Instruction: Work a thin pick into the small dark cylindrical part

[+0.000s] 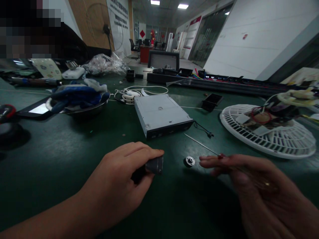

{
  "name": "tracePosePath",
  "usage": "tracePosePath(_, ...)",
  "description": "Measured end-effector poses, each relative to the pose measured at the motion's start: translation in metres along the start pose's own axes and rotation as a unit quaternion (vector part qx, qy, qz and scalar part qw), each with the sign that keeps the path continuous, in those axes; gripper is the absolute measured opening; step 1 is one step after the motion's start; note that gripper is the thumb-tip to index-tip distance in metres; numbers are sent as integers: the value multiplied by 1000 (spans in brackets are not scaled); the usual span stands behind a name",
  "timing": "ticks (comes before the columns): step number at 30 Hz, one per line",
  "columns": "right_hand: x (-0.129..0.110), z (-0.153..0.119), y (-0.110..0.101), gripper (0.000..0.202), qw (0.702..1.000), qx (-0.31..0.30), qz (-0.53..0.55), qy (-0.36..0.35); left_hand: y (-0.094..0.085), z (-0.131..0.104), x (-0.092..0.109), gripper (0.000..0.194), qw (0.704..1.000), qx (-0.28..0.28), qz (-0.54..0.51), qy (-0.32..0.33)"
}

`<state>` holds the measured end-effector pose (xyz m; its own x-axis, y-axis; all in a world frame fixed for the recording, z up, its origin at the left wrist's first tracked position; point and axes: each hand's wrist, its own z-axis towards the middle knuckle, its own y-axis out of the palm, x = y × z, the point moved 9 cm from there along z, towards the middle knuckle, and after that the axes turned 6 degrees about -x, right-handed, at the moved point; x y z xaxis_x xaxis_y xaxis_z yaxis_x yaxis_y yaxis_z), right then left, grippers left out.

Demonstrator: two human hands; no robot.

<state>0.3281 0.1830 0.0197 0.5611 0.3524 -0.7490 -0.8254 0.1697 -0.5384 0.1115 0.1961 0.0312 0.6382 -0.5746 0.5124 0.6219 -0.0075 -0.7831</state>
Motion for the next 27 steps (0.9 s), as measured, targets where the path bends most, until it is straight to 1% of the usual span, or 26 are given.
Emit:
tracePosePath(2, -8, 2, 17, 17, 994, -82, -58, -29, 2, 1, 0, 37, 1000, -11, -3, -3)
tracePosePath(4, -12, 3, 28, 21, 983, -137, -103, -61, 3, 1, 1, 36, 1000, -19, -7, -2)
tracePosePath(6, -15, 2, 36, 22, 973, -172, -125, -87, 4, 1, 1, 36, 1000, -22, -12, -1)
tracePosePath(9, -17, 0, 39, 19, 967, -198, -118, -111, 5, 1, 1, 36, 999, -29, -19, 1)
tracePosePath(12, -20, 0, 36, 17, 970, -202, -89, -105, 8, -1, 5, 36, 999, -45, -22, 19)
tracePosePath(14, -18, 2, 30, 15, 979, -185, -55, -69, 10, -5, 11, 40, 997, -56, -20, 44)
tracePosePath(17, -7, 3, 15, 17, 994, -101, 26, 21, 9, -10, 18, 52, 996, -53, -11, 77)
tracePosePath(19, 1, 2, 9, 17, 991, -59, 97, 65, 10, -13, 22, 52, 994, -57, -7, 94)
tracePosePath(21, 6, 1, 12, 19, 981, -56, 160, 93, 14, -14, 25, 44, 991, -84, -9, 107)
tracePosePath(24, 8, 0, 20, 25, 964, -77, 222, 127, 22, -14, 25, 33, 985, -129, -14, 109)
tracePosePath(27, 7, -2, 28, 30, 949, -92, 262, 151, 23, -13, 27, 28, 984, -137, -9, 114)
